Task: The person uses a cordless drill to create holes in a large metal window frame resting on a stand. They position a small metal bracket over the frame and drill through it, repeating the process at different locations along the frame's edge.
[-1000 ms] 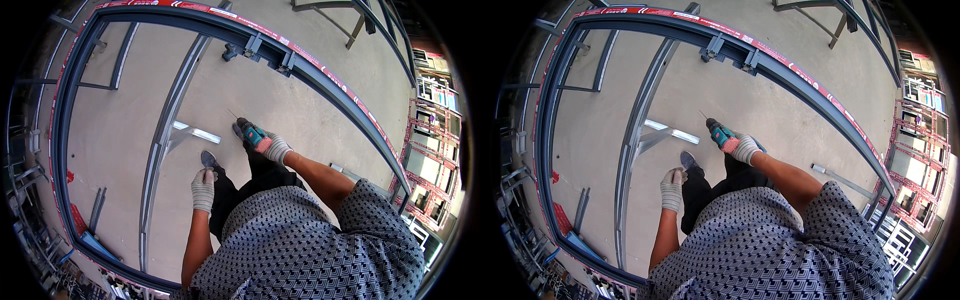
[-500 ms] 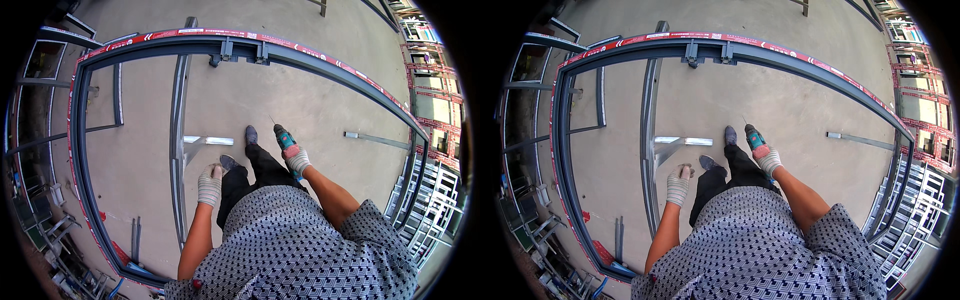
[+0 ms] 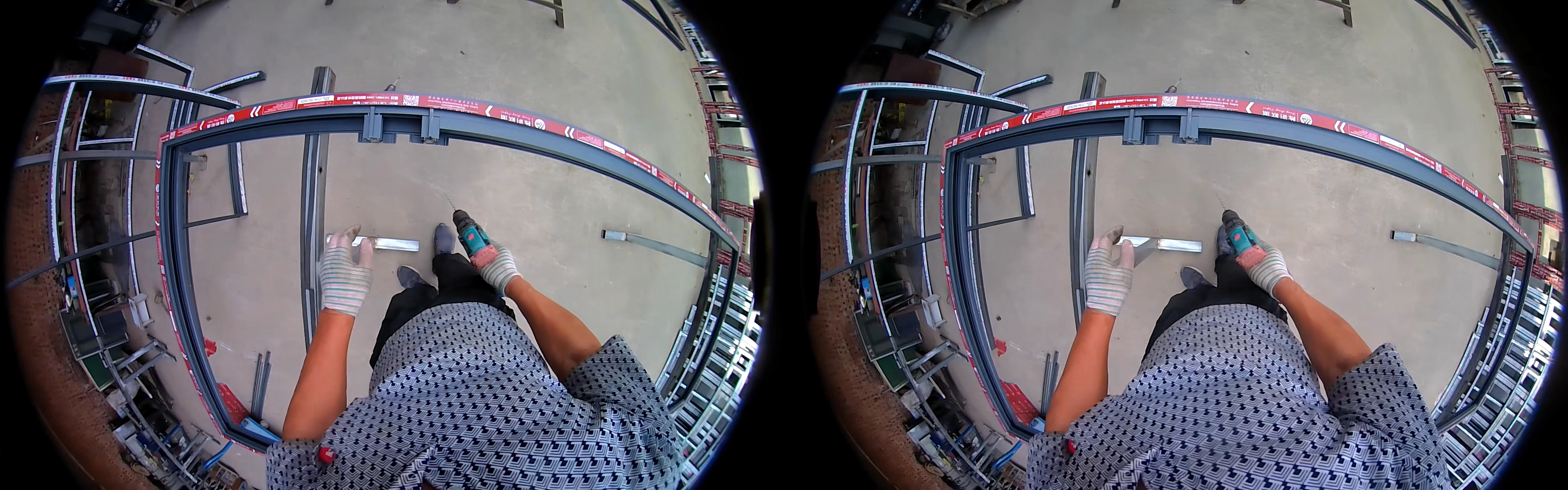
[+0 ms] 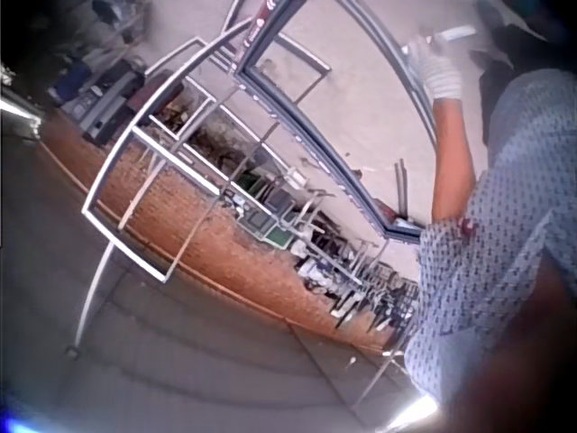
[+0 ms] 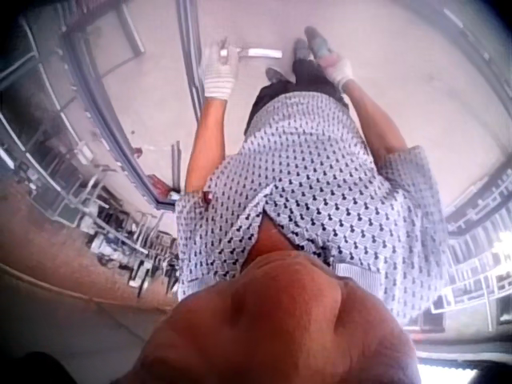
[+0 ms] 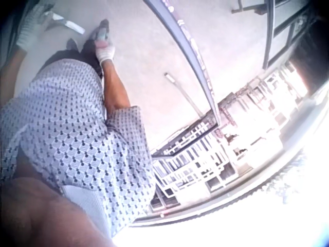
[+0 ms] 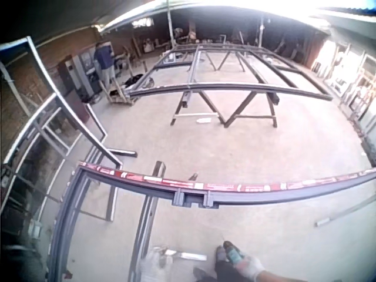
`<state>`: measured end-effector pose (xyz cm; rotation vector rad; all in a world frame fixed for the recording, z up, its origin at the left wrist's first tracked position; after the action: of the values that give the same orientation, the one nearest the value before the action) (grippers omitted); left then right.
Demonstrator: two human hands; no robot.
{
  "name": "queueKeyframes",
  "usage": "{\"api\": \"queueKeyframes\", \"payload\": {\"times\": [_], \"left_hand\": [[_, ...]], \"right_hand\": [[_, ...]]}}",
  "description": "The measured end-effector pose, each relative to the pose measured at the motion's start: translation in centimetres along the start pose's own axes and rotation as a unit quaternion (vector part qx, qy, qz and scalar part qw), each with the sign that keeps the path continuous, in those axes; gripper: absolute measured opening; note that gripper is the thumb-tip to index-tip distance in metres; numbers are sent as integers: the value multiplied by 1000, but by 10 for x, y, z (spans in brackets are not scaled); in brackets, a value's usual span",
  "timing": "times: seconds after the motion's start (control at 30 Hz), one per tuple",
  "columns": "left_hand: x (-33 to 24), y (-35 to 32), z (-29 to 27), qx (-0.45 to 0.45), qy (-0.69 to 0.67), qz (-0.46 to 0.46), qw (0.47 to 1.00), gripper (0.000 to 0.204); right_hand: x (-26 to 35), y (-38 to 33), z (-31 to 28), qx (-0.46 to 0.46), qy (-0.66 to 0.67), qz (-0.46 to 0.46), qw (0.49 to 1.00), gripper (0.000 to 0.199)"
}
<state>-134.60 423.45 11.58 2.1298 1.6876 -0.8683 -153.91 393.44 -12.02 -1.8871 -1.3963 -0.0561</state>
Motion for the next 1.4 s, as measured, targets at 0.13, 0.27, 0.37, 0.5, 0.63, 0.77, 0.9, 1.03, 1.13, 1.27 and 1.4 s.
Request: {"api": "queueKeyframes", "payload": {"times": [0.13,0.27,0.37,0.5,0.63,0.77,0.9,1.03,1.13,1.27,1.4], "left_hand": [[-75,41,-27,-71,120,177,974,56],[-125,88,-22,-58,225,265,936,79],[-143,121,-4,-31,295,297,908,94],[-164,155,26,-28,304,362,881,108],[-177,168,37,-31,318,394,862,114],[-173,173,20,-84,271,393,875,114],[-148,155,-11,-124,209,353,903,111],[-113,150,-24,-189,128,311,923,97],[-111,157,-18,-173,152,254,939,86],[-100,176,-4,-119,116,159,973,81],[-94,179,-1,-114,111,151,975,72]], "right_hand": [[-57,16,31,-25,465,53,884,13],[-62,25,67,12,800,150,581,19],[-18,7,34,-37,772,153,616,24],[25,-38,-24,-121,663,166,720,30],[65,-70,-46,-145,627,202,739,36],[87,-76,-28,-140,801,157,560,40],[100,-69,-2,-111,916,149,357,41],[101,-61,18,-75,937,132,315,41],[107,-67,24,-39,941,151,301,40],[100,-68,24,-52,909,164,380,41],[104,-64,19,-58,904,161,392,41]]}}
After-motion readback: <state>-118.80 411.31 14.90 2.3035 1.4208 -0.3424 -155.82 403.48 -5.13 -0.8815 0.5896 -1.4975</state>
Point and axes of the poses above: each hand's wrist, its own y-axis towards the middle knuckle, its own z-axis out of the palm, x = y × z, the point moved 9 cm from there along y, towards the middle knuckle, and after that the axes turned 3 degrees about y, right-handed, at the moved point
